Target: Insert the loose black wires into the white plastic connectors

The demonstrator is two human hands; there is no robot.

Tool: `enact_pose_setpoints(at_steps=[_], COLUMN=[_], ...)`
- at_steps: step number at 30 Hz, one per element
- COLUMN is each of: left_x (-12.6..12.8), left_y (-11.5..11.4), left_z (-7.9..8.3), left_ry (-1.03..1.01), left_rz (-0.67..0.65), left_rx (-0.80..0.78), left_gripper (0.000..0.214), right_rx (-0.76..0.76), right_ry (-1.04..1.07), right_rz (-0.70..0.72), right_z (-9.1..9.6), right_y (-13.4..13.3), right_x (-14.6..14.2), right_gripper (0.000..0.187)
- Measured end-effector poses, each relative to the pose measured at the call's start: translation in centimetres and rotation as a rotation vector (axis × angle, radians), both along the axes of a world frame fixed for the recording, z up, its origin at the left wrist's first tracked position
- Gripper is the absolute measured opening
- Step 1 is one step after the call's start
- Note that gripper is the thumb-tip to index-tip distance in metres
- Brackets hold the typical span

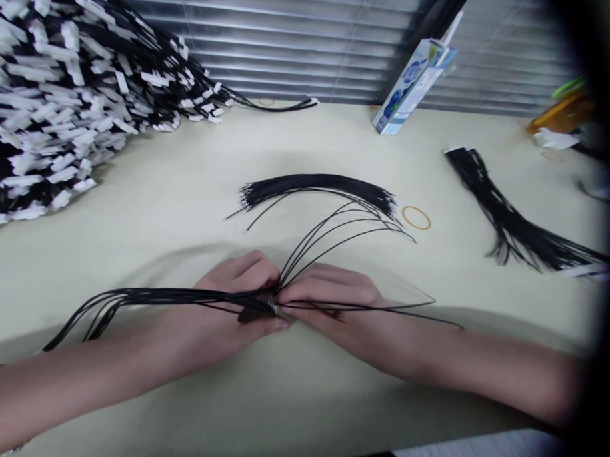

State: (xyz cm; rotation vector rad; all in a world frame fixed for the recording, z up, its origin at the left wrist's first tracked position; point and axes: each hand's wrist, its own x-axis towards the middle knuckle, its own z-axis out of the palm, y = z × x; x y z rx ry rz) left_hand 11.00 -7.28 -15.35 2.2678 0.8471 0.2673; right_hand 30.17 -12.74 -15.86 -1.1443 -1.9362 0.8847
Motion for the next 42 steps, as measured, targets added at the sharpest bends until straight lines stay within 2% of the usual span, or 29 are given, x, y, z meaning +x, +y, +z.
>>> enact_pose_setpoints(at_steps=[4, 10, 16, 20, 27, 29, 33, 35, 38, 42], left_x=[0.0, 0.0, 0.0, -0.1, -0.1, -0.1, -0.1, -0.1, 0.1, 0.2], left_y=[-0.1, -0.2, -0.2, -0.1, -0.1, -0.1, 0.0, -0.1, 0.0, 0.2], left_z=[0.1, 0.1, -0.1, -0.3, -0.2, -0.1, -0.1, 0.0, 0.3, 0.4], left_ry=[0.011, 0.016, 0.002, -0.023, -0.042, -0.041, -0.042, -0.038, -0.013, -0.018], left_rz=[0.018, 0.036, 0.022, -0.013, -0.023, -0.026, -0.031, -0.022, 0.004, 0.112], left_rx=[-0.003, 0.006, 0.019, 0.02, -0.007, -0.004, -0.001, -0.004, -0.033, -0.166], left_gripper=[0.022, 0.024, 0.024, 0.023, 0.024, 0.022, 0.017, 0.018, 0.019, 0.023], right_rx=[0.132, 0.387, 0.528, 0.591, 0.516, 0.533, 0.612, 0.573, 0.491, 0.512], right_ry=[-0.09, -0.356, -0.312, -0.408, -0.524, -0.57, -0.572, -0.564, -0.59, -0.78], right_rz=[0.006, 0.062, 0.09, 0.119, 0.213, 0.231, 0.228, 0.235, 0.226, 0.266], right_z=[-0.4, -0.9, -1.2, -1.5, -0.5, -0.4, -0.8, -1.1, -1.2, -0.5], right_y=[-0.1, 0.1, 0.5, 0.5, 0.7, 0.9, 1.0, 0.9, 0.8, 1.4], right_x=[0.1, 0.1, 0.0, 0.1, -0.2, -0.4, -0.5, -0.5, -0.4, 0.9], right_gripper=[0.013, 0.018, 0.012, 0.013, 0.018, 0.02, 0.018, 0.017, 0.017, 0.016])
